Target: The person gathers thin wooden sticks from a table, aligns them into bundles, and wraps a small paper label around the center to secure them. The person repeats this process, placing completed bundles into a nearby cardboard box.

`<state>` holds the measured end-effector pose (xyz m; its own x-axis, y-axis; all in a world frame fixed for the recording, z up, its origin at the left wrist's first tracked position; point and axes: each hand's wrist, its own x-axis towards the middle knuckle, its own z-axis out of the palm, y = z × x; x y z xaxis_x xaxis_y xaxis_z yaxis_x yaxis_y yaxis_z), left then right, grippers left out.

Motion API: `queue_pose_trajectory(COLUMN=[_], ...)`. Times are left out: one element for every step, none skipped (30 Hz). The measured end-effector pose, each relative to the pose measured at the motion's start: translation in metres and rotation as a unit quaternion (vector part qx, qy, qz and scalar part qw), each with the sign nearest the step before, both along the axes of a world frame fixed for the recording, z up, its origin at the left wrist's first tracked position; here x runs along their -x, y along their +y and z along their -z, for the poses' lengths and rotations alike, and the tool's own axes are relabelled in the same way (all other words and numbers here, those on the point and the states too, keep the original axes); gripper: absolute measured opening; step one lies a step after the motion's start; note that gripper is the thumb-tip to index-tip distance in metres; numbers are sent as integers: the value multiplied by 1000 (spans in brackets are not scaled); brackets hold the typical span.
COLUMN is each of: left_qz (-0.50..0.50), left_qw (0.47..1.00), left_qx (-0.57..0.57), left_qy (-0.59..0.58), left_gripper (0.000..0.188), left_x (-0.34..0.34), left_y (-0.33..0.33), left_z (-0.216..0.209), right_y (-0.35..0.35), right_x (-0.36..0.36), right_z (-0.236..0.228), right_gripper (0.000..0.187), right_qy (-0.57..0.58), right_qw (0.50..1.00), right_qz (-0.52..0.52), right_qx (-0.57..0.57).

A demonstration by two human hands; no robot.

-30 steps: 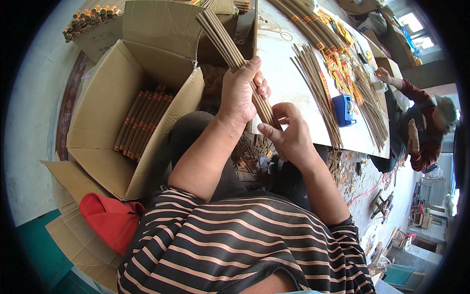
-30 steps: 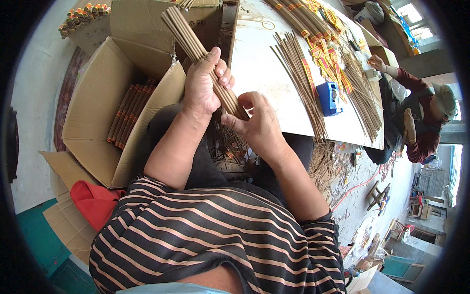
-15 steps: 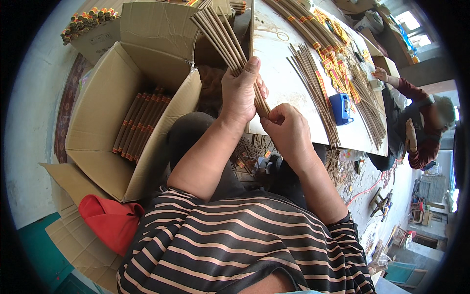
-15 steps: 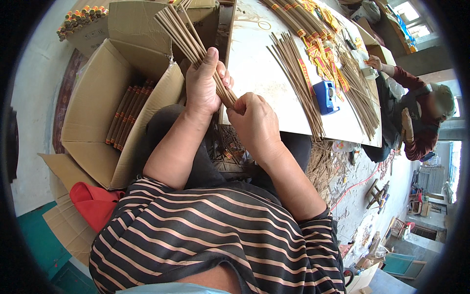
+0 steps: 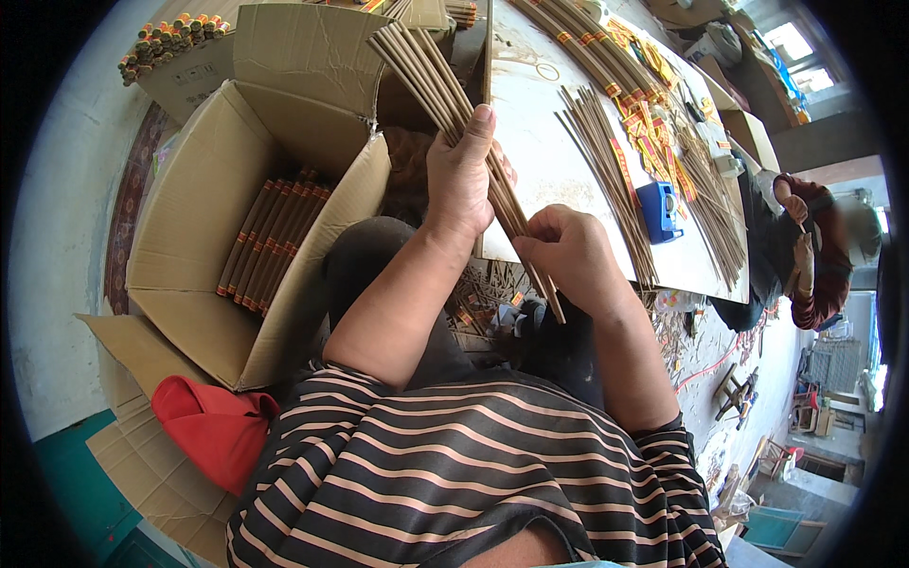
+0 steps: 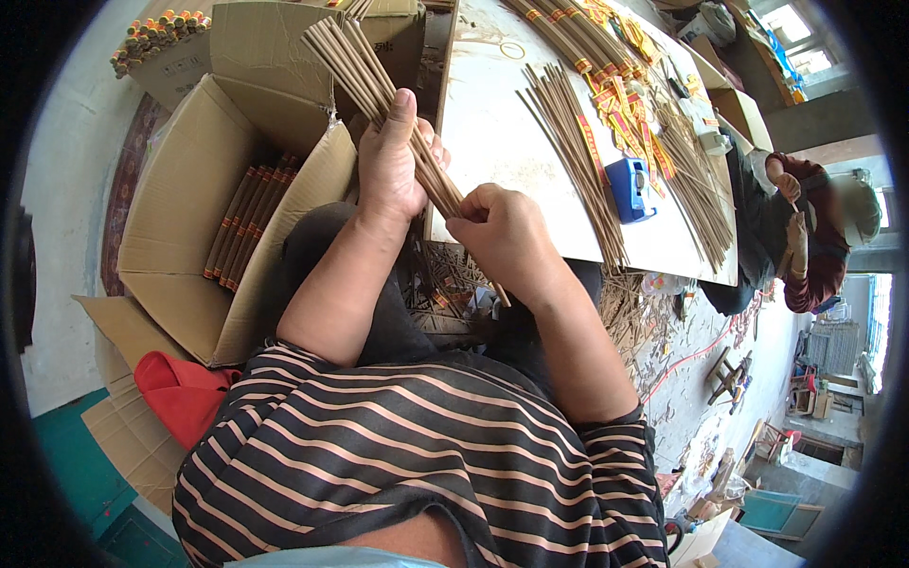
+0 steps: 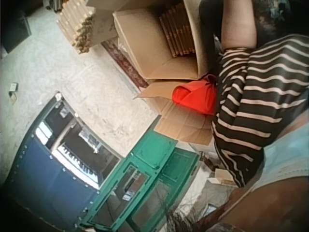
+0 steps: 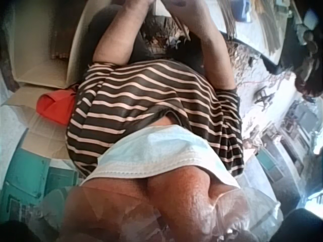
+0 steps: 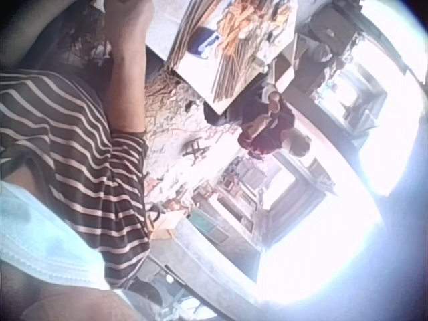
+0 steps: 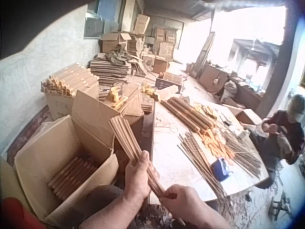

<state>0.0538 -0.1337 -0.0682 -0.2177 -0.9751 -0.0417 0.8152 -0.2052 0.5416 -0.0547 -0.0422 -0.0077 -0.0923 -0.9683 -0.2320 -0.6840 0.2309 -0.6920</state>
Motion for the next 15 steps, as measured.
queue_pose_trajectory(left_qz=[-5, -24, -43, -42, -41, -20, 1, -8, -1, 9, 19, 26, 40, 56, 72], left_qw=[1000, 1000, 999, 999, 999, 1000, 999, 998, 998, 998, 998, 996, 995, 994, 992], left_qx=[0, 3, 6, 4, 1, -7, -15, -41, -43, -44, -44, -53, -46, -38, -30], left_qy=[3, -4, -11, -7, -3, 14, 31, 36, 38, 41, 42, 64, 74, 86, 99], left_gripper=[39, 39, 39, 39, 39, 39, 40, 37, 35, 34, 32, 28, 28, 28, 27], left_x=[0, -1, -1, -2, -3, -8, -12, -14, -16, -16, -16, -15, -15, -14, -13], left_y=[-1, -1, -2, -3, -5, -7, -8, -8, -10, -13, -14, -12, -11, -10, -10], left_z=[0, -1, -3, -3, -3, 0, 2, -2, -2, -1, -2, -5, -6, -6, -5], right_y=[2, 3, 5, 8, 12, 18, 24, 30, 34, 36, 38, 37, 31, 27, 24], right_x=[3, 6, 8, 12, 18, 24, 31, 39, 52, 65, 78, 90, 98, 109, 122], right_z=[-1, -5, -11, -15, -17, -19, -21, -21, -16, -11, -5, 0, 3, 10, 20], right_gripper=[21, 21, 20, 20, 20, 20, 19, 19, 17, 15, 14, 13, 15, 17, 18], right_qy=[-3, 5, 13, 21, 27, 34, 41, 43, 52, 50, 47, 63, 64, 117, 170], right_qw=[1000, 1000, 999, 999, 999, 999, 999, 999, 999, 999, 998, 997, 992, 987, 980], right_qz=[-7, -8, -10, -12, -15, -19, -23, 1, -1, 19, 38, 46, 104, 103, 102], right_qx=[1, -15, -32, -47, -37, -27, -17, -19, -9, -9, -9, -5, -45, -23, 0])
